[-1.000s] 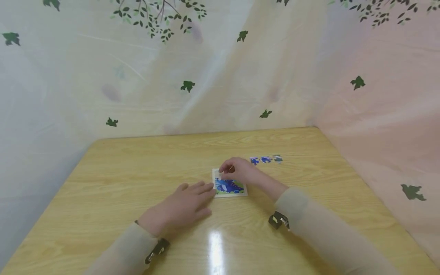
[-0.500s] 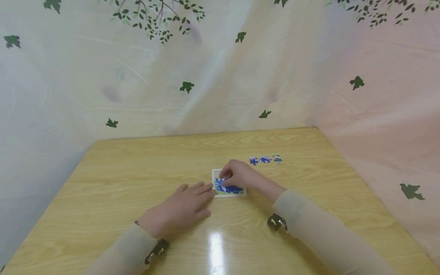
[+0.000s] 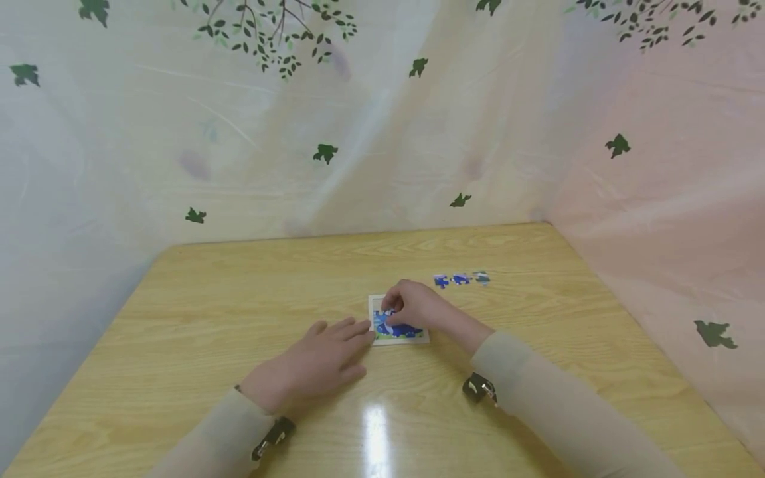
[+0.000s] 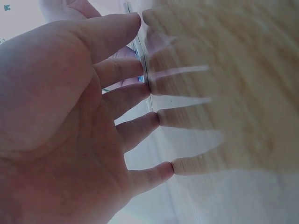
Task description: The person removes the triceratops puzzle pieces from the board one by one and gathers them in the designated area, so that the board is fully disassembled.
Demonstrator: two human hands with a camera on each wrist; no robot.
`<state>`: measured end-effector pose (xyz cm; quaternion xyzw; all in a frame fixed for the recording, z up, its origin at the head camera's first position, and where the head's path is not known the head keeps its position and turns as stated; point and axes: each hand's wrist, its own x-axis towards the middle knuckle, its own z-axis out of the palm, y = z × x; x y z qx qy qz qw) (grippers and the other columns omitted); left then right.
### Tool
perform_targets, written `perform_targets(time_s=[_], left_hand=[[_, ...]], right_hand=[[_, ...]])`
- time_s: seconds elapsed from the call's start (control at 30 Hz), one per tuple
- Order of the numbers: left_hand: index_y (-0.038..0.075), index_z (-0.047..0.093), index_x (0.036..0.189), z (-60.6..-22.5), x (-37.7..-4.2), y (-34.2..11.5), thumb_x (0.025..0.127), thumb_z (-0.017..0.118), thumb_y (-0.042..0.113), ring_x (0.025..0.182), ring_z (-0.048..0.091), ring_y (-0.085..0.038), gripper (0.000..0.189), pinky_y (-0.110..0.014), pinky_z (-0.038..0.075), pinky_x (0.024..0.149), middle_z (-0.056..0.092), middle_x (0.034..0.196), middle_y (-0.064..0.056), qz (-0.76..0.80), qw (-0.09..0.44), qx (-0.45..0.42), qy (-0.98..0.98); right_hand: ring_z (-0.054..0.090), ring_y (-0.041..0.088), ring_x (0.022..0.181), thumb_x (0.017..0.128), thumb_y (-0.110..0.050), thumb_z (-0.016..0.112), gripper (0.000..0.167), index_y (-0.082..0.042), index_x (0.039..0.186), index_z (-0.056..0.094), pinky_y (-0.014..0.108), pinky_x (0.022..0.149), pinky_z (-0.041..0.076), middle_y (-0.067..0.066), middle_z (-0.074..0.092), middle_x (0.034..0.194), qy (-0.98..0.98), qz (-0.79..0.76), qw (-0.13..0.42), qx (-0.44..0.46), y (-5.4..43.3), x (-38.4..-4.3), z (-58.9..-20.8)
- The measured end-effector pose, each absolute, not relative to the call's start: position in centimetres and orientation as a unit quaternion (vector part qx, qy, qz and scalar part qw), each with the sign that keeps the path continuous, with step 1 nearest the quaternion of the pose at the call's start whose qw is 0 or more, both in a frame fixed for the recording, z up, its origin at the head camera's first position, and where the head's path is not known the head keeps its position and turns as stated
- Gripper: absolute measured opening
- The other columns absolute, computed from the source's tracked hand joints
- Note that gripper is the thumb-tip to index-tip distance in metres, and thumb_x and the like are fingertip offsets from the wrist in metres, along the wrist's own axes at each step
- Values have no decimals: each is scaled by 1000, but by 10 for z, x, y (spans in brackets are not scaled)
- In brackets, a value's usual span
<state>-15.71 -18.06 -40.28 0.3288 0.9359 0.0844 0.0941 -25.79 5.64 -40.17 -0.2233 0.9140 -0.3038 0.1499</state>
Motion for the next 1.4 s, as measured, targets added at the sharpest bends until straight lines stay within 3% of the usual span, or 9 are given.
perform_targets(time_s=[0.8,1.4], left_hand=[[11,46,169,-399,-154,-182,114,61,38,164,31,-40,63,-74,26,127,36,178,-11,83,93,332,935],[11,47,168,-403,-156,-181,113,63,39,163,33,-40,64,-75,27,127,38,177,-11,79,85,337,934]], right_hand=[[65,15,95,97,-1,83,19,-13,106,71,33,90,60,-1,70,101,897,-339,142,-245,57,-254,-404],[68,16,100,105,-9,77,10,-17,109,73,38,95,60,-3,73,105,879,-392,145,-230,65,-256,-400]])
